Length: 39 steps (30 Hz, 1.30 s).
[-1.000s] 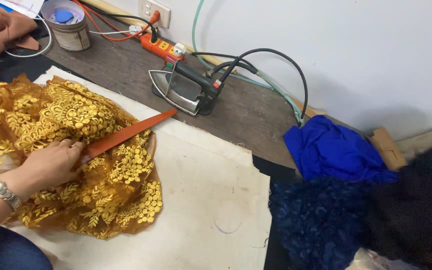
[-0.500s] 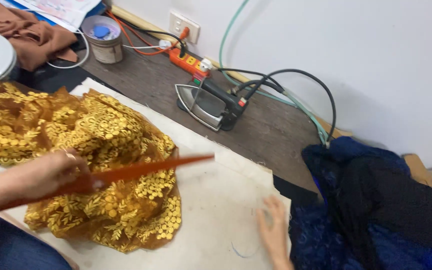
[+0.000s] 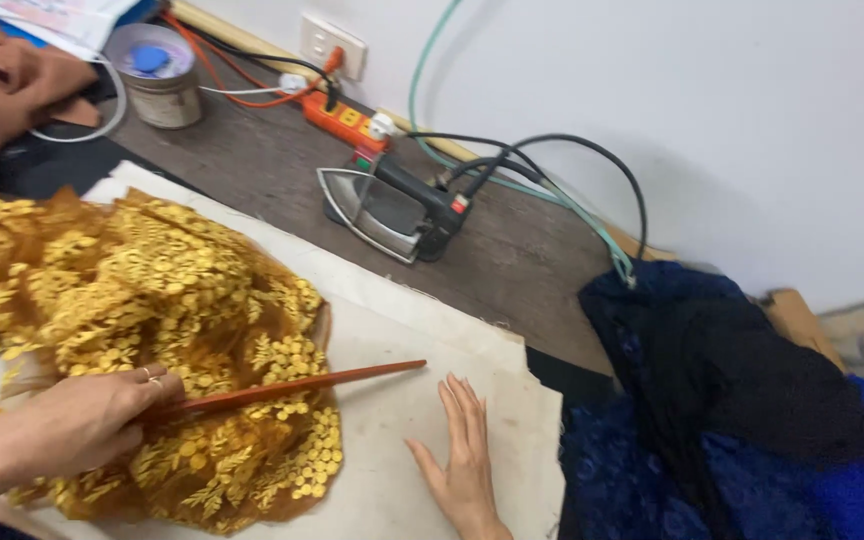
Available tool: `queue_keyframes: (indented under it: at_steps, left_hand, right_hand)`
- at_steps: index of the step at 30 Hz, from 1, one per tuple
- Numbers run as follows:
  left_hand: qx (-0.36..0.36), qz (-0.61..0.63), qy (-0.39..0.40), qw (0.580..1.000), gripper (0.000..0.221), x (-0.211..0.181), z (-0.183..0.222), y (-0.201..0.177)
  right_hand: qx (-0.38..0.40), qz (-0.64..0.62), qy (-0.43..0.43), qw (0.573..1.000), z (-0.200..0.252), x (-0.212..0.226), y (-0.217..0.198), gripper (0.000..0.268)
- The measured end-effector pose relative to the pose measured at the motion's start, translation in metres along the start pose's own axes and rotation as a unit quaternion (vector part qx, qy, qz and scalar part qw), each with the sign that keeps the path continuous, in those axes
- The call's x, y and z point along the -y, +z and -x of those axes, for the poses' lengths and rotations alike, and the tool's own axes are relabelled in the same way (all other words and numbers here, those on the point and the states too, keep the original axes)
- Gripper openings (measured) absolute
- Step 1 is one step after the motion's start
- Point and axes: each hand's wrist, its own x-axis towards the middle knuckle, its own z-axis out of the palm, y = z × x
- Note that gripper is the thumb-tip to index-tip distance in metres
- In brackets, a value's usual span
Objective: Inspecting and pressing various lace and fabric garment components using a steam iron
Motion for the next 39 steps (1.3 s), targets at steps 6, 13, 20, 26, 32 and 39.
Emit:
queue_keyframes:
  at_steps: [6, 13, 20, 26, 32, 39]
  left_hand:
    - [0.021, 0.019, 0.056, 0.998, 0.024, -0.033, -0.014, -0.032]
    - [-0.001, 0.048, 0.213, 0.976, 0.022, -0.125, -0.017, -0.040]
    - [-0.309, 0.036, 0.311, 0.898, 0.042, -0.161, -0.014, -0.027]
    - [-0.024, 0.026, 0.266, 0.963, 0.049, -0.123, -0.038, 0.046]
    - [0.060, -0.043, 0.288, 0.955, 0.053, -0.107, -0.053, 0.075]
    - [0.200, -0.086, 0.186, 0.958, 0.069, -0.106, -0.061, 0.073]
  right_hand:
    - [0.120, 0.045, -0.062, 0.990, -0.002, 0.032, -0.025, 0.094]
    - [0.328, -0.142, 0.053, 0.932, 0.045, 0.038, -0.039, 0.026]
    - [0.022, 0.030, 0.411, 0.911, 0.217, -0.102, -0.036, 0.038]
    - [-0.096, 0.145, 0.516, 0.839, 0.304, -0.122, -0.082, 0.049]
    - [-0.351, 0.103, 0.474, 0.801, 0.430, -0.224, -0.107, 0.039]
    - [-0.520, 0.052, 0.429, 0.737, 0.405, -0.193, -0.098, 0.033]
